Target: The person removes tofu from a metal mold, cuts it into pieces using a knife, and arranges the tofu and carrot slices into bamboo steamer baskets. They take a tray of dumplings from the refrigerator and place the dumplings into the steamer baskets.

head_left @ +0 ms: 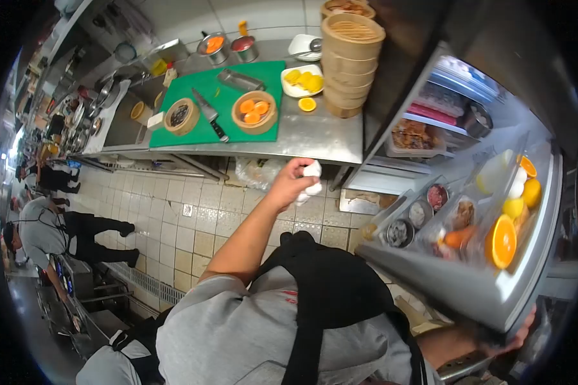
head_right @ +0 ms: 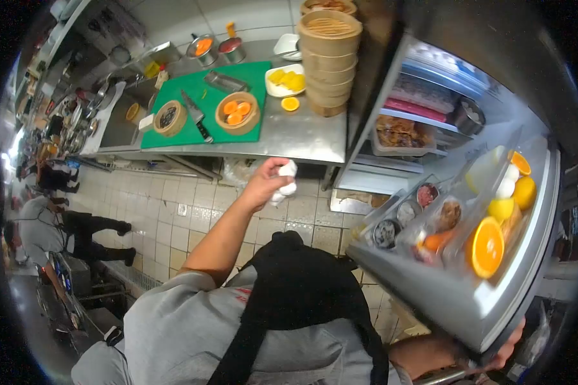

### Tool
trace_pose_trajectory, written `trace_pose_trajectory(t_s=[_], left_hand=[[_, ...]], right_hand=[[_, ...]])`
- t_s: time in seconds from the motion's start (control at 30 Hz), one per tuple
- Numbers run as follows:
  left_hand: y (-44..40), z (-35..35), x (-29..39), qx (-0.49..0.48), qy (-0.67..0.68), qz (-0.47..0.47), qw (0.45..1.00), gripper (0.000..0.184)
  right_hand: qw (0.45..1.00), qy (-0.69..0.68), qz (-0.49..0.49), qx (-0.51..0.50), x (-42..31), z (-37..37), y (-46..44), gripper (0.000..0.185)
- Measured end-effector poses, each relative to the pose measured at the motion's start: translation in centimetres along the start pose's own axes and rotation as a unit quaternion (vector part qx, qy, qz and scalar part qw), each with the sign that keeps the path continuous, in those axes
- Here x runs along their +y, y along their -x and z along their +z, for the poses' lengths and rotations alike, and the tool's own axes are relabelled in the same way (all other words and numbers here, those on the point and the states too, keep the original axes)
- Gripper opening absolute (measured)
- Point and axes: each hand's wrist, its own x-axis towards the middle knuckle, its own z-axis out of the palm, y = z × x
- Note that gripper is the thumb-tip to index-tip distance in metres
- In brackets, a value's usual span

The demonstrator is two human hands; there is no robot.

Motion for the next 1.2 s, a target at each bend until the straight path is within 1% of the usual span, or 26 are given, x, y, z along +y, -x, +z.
trace_pose_trajectory(t_s=[0.03,0.1,0.13,0.17,0.23,0.27,0.3,0.33,0.37,0.4,0.43,0.47,0.5,0.57,0.6,0.63,0.67,0.7,0.77,0.83,0.87,0.93,0.97,1.03,1.07,1.2], left_hand=[[0.7,-2.3,0.1,0.026,-0.033,0.027,0.999,0.047],[1.6,-7.4,-0.3,0.050,-0.113,0.081,0.989,0.047],[2.8,-9.0,0.6,0.066,-0.080,0.063,0.993,0.048],[4.3,-10.0,2.1,0.081,-0.046,0.046,0.995,0.048],[6.0,-12.1,3.7,0.100,-0.022,0.050,0.993,0.048],[6.5,-13.0,4.2,0.107,-0.042,0.054,0.992,0.047],[6.7,-13.7,4.6,0.112,-0.062,0.057,0.990,0.047],[6.8,-14.2,4.7,0.116,-0.039,0.069,0.990,0.047],[6.8,-14.5,5.1,0.118,-0.035,0.069,0.990,0.047],[6.9,-14.4,5.8,0.115,-0.040,0.059,0.991,0.048],[6.7,-14.6,6.3,0.111,-0.046,0.050,0.992,0.049],[6.1,-14.7,6.4,0.113,-0.043,0.049,0.991,0.049],[5.4,-14.5,6.4,0.113,-0.084,0.078,0.987,0.048],[3.9,-14.8,6.5,0.116,-0.123,0.104,0.980,0.047],[3.0,-15.0,6.7,0.117,-0.186,0.140,0.966,0.050],[2.2,-15.2,6.7,0.118,-0.248,0.174,0.946,0.053],[1.4,-15.5,6.7,0.133,-0.196,0.131,0.963,0.051],[0.9,-15.7,7.0,0.137,-0.196,0.130,0.962,0.051],[0.1,-16.5,8.2,0.169,-0.049,0.040,0.984,0.051],[-0.7,-17.5,7.8,0.193,-0.027,0.039,0.980,0.045],[-0.9,-18.2,7.1,0.212,0.044,0.035,0.976,0.041],[-0.9,-18.6,6.9,0.253,0.141,0.024,0.957,0.032],[-0.6,-18.7,6.6,0.257,0.143,0.021,0.956,0.032],[-0.1,-19.3,5.8,0.278,0.186,-0.006,0.942,0.031],[0.0,-19.7,5.3,0.279,0.182,-0.012,0.943,0.029],[0.5,-21.1,5.1,0.276,0.186,-0.031,0.943,0.027]], right_hand=[[0.999,-0.029,-0.007,-0.012,-1.1,2.8,-0.3,0.040],[0.997,-0.044,0.035,0.055,-3.1,9.8,-1.0,0.033],[0.978,0.159,-0.130,0.034,-3.3,12.3,-1.6,0.030],[0.982,0.061,-0.180,-0.002,-4.4,15.2,-2.5,0.026],[0.979,-0.156,-0.130,-0.012,-9.3,23.0,-2.2,0.022],[0.977,-0.194,-0.077,-0.036,-13.2,27.2,-1.7,0.019],[0.956,-0.259,-0.017,-0.134,-16.4,30.6,-1.4,0.016],[0.932,-0.279,0.070,-0.221,-18.3,33.9,-0.2,0.014],[0.901,-0.285,0.067,-0.321,-19.4,37.2,0.3,0.026],[0.830,-0.362,0.193,-0.378,-20.7,40.4,2.2,0.041],[0.774,-0.380,0.238,-0.446,-21.1,43.3,4.3,0.049],[0.711,-0.392,0.316,-0.491,-21.1,45.8,6.9,0.052],[0.638,-0.399,0.390,-0.530,-20.8,48.0,9.3,0.055],[0.515,-0.426,0.506,-0.546,-19.8,51.8,12.1,0.050],[0.494,-0.440,0.515,-0.545,-19.4,53.1,12.3,0.040],[0.489,-0.439,0.515,-0.551,-18.8,54.2,12.2,0.040],[0.457,-0.453,0.546,-0.537,-18.2,55.4,11.8,0.038],[0.425,-0.467,0.576,-0.520,-17.5,56.7,11.4,0.036],[0.426,-0.460,0.585,-0.515,-16.1,60.2,11.1,0.035],[0.516,-0.429,0.536,-0.512,-15.0,63.8,10.4,0.031],[0.513,-0.428,0.537,-0.515,-14.2,65.8,10.5,0.031],[0.567,-0.356,0.470,-0.575,-12.7,69.9,11.2,0.028],[0.564,-0.356,0.471,-0.578,-12.4,71.5,11.7,0.028],[0.655,-0.260,0.359,-0.612,-12.4,73.7,12.0,0.028],[0.654,-0.260,0.357,-0.614,-12.3,74.2,12.1,0.028],[0.695,-0.157,0.287,-0.640,-13.2,75.2,11.8,0.031]])
